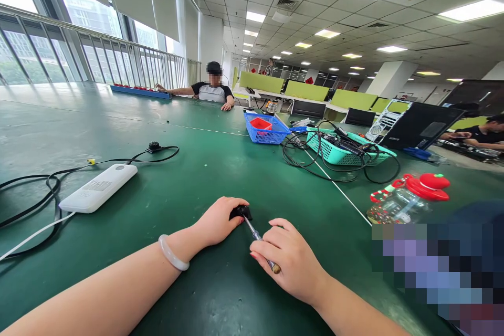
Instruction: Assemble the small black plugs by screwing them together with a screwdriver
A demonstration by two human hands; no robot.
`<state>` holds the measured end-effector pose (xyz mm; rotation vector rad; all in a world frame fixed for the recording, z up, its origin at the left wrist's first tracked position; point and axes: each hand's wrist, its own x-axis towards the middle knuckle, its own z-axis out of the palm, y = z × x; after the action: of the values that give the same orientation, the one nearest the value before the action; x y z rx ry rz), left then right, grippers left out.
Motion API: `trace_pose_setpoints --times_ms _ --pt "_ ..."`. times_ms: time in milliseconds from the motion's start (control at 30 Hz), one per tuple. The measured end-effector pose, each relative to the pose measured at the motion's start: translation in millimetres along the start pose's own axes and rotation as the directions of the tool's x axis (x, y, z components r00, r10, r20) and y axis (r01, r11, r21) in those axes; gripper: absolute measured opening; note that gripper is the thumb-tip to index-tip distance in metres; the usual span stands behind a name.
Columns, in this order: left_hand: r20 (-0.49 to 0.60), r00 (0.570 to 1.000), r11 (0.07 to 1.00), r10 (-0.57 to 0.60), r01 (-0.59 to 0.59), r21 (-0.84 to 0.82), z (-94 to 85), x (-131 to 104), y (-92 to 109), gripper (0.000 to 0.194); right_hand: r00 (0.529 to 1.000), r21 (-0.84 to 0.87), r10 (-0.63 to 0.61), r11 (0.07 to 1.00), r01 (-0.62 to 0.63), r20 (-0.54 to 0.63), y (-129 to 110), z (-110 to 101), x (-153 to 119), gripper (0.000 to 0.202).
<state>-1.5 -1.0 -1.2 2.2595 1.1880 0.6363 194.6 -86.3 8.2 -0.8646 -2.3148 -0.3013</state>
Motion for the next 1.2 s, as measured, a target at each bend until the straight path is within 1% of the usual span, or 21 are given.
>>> trace_pose_setpoints --times_ms 300,533,1033,1200 --pt "0.001 1.000 1.000 -0.010 0.010 0.002 -0.3 -0.3 0.7 0.038 0.999 0.009 -0.026 1.000 0.026 0.024 -0.6 0.6 -0.1 0.015" --pt "-0.002 1.000 1.000 -0.010 0.010 -0.001 -0.1 -0.3 -0.2 0.039 1.000 0.014 -0.015 1.000 0.016 -0.010 0.9 0.3 0.4 0.016" --pt "0.006 1.000 1.000 -0.024 0.024 -0.019 -0.5 -1.1 0.0 0.040 0.999 0.027 0.005 1.000 -0.004 -0.035 -0.3 -0.7 1.3 0.014" --pt "0.006 0.999 0.998 -0.052 0.052 -0.035 -1.6 -2.0 0.8 0.043 0.998 0.022 0.010 1.000 -0.009 -0.058 -0.2 -1.1 2.7 0.015"
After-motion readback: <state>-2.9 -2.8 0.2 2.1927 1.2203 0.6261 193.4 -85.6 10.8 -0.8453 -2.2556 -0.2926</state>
